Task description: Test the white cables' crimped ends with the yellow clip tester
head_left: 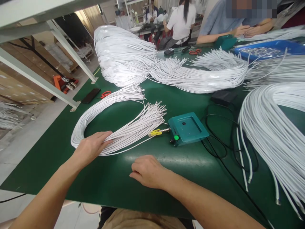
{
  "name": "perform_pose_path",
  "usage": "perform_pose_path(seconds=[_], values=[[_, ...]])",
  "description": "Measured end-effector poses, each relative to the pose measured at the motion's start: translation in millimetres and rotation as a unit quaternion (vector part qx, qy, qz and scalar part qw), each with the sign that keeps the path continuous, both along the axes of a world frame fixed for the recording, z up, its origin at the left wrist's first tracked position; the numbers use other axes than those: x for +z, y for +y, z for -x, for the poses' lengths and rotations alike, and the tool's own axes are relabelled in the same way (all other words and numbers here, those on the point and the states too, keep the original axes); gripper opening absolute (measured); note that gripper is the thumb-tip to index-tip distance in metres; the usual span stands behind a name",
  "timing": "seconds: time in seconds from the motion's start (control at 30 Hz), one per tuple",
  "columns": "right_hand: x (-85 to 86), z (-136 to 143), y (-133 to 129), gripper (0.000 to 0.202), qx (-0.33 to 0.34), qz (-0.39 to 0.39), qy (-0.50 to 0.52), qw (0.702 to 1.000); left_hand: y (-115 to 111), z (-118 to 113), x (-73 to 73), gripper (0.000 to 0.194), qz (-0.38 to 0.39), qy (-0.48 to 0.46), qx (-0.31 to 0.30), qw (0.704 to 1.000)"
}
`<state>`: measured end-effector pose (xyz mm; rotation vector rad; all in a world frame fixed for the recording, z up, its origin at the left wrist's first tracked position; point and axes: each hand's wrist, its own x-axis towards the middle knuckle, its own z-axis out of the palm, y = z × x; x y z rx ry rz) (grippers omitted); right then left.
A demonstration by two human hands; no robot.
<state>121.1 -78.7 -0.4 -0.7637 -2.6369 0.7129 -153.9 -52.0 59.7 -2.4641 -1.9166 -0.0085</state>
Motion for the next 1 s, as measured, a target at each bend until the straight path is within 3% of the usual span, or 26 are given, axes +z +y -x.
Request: perform_pose_path(seconds=[0.1, 0.17, 0.33, 0.5, 0.67, 0.77, 0.83, 0.93, 1.0], values=[[1.1, 1, 0, 0.027, -0.004, 0.006, -0.008, 1.0, -6, -1, 0.1, 0.036, -0.084, 0.018, 0.008, 0.996], [1.8, 2, 0, 0.028, -0.006, 0.005, -0.012, 1.0, -6, -3, 1.1, 0.033, -0.08, 0.004, 0.018, 0.997], [0.5, 5, 1, 0.029, -0.01, 0.007, -0.009, 1.0, 5, -20, 10.3, 0.025, 0.011, -0.065, 0.028, 0.997], [-5.6, 9, 1, 0.027, -0.025, -0.003, 0.01, 1.0, 16, -42, 20.2, 0.027, 0.131, -0.07, 0.025, 0.989], [-3.8, 6, 8, 0.025, -0.074, -0.048, 0.015, 0.996, 21, -58, 18.8, 0.03, 0.153, -0.103, 0.005, 0.983], [0.3, 3, 15, 0.017, -0.116, -0.074, 0.01, 0.99, 26, -70, 20.8, 0.037, 0.156, -0.178, -0.021, 0.971], [1.5, 1, 18, 0.028, -0.138, -0.082, 0.019, 0.987, 31, -77, 26.6, 0.043, 0.153, -0.229, -0.032, 0.961], [0.5, 1, 19, 0.042, -0.152, -0.079, 0.036, 0.984, 42, -78, 43.5, 0.048, 0.106, -0.33, 0.002, 0.938], [-0.7, 2, 18, 0.045, -0.155, -0.071, 0.039, 0.985, 50, -73, 60.8, 0.05, 0.049, -0.435, 0.037, 0.898]])
